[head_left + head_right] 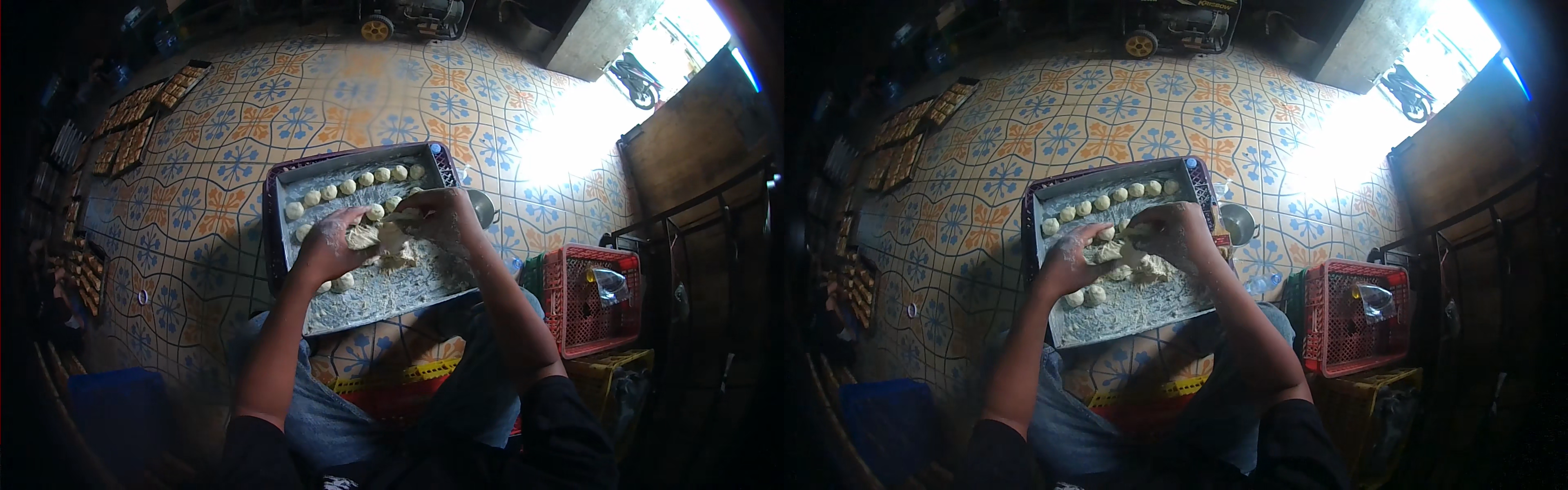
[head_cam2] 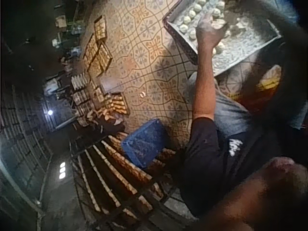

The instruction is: The person shapes small pieces of dough into balls and places them in a tray filled with flour.

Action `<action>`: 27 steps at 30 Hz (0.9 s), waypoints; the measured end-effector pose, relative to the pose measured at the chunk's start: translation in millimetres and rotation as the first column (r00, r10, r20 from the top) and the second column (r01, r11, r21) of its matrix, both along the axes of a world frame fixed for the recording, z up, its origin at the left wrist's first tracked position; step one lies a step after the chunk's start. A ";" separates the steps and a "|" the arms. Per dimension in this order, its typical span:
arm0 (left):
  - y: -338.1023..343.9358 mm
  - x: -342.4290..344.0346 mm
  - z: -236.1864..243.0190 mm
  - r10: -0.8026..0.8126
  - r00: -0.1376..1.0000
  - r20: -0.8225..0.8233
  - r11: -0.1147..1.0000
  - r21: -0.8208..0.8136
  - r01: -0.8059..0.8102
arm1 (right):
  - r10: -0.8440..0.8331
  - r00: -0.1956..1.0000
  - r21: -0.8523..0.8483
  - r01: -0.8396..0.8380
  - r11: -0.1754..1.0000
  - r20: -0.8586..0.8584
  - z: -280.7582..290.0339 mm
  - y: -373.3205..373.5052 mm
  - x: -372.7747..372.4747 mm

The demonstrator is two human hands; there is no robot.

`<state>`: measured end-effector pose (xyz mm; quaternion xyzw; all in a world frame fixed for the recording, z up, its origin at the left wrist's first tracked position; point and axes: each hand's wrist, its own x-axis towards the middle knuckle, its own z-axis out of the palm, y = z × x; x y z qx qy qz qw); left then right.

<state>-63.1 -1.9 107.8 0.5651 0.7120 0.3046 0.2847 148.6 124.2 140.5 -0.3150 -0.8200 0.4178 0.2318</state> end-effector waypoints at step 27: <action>28.0 24.0 -98.0 0.084 0.939 0.332 0.994 0.040 -0.103 | -0.278 0.910 -0.393 0.144 0.908 -0.308 10.7 -4.3 7.1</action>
